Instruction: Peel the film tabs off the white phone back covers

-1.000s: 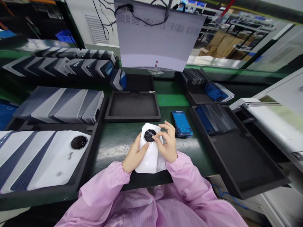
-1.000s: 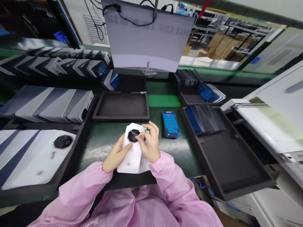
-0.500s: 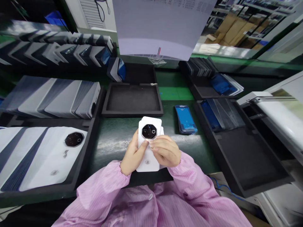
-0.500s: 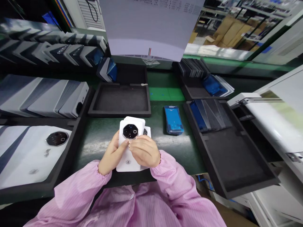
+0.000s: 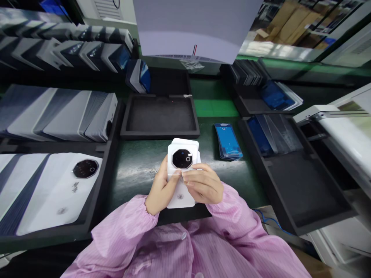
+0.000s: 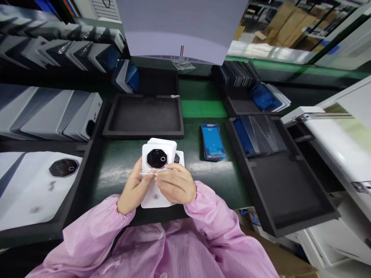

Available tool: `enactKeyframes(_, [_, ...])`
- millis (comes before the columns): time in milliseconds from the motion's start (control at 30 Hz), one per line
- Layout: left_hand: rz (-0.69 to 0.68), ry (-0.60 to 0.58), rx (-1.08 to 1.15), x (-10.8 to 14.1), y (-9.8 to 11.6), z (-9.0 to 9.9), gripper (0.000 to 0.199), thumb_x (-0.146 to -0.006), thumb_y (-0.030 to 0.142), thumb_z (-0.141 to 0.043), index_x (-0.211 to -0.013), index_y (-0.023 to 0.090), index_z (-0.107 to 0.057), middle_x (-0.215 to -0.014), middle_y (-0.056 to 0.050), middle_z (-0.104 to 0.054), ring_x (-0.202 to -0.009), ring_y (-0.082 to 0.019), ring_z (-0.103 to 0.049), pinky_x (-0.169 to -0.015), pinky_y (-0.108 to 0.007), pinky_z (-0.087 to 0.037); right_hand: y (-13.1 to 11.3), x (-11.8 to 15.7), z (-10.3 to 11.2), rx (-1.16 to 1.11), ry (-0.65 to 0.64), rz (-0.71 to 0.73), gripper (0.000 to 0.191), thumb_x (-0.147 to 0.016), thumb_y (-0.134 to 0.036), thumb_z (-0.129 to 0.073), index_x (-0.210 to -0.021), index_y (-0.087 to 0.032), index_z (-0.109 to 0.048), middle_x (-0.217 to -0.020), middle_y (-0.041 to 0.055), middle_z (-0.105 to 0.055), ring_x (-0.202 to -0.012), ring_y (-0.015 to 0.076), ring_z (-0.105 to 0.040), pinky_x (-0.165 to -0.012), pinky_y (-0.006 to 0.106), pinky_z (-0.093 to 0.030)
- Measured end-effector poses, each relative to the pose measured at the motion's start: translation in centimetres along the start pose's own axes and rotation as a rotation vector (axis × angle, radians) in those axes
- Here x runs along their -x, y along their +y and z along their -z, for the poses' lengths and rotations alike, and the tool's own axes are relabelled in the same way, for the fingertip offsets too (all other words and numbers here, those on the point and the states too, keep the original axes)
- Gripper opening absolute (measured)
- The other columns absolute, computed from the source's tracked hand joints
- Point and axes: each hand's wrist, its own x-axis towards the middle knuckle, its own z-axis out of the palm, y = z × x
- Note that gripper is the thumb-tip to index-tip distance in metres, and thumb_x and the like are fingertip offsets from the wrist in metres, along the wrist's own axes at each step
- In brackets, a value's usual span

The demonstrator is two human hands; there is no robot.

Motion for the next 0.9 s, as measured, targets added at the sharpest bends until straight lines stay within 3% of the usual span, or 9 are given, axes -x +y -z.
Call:
enactKeyframes(333, [-0.046, -0.007, -0.012, 0.1, 0.08, -0.05, 0.035, -0.095, 0.024, -0.048, -0.13, 0.02, -0.045, -0.121, -0.007, -0.057, -0.109, -0.018, -0.055, -0.092, -0.027, -0.045, -0.09, -0.1, 0.12, 0.037, -0.008, -0.003, 0.016, -0.081, -0.009, -0.059, -0.095, -0.016, -0.058, -0.086, 0.0064, -0.071, -0.09, 0.0139, -0.068, -0.089, 0.034, -0.055])
enactKeyframes(900, [-0.031, -0.007, -0.003, 0.22, 0.02, -0.04, 0.036, -0.095, 0.023, -0.048, -0.131, 0.022, -0.045, -0.124, -0.005, -0.056, -0.112, -0.018, -0.054, -0.094, -0.025, -0.044, -0.04, -0.02, 0.17, 0.018, -0.027, 0.003, 0.017, -0.08, -0.009, -0.059, -0.096, -0.016, -0.059, -0.088, 0.0072, -0.07, -0.095, 0.0154, -0.067, -0.092, 0.035, -0.053])
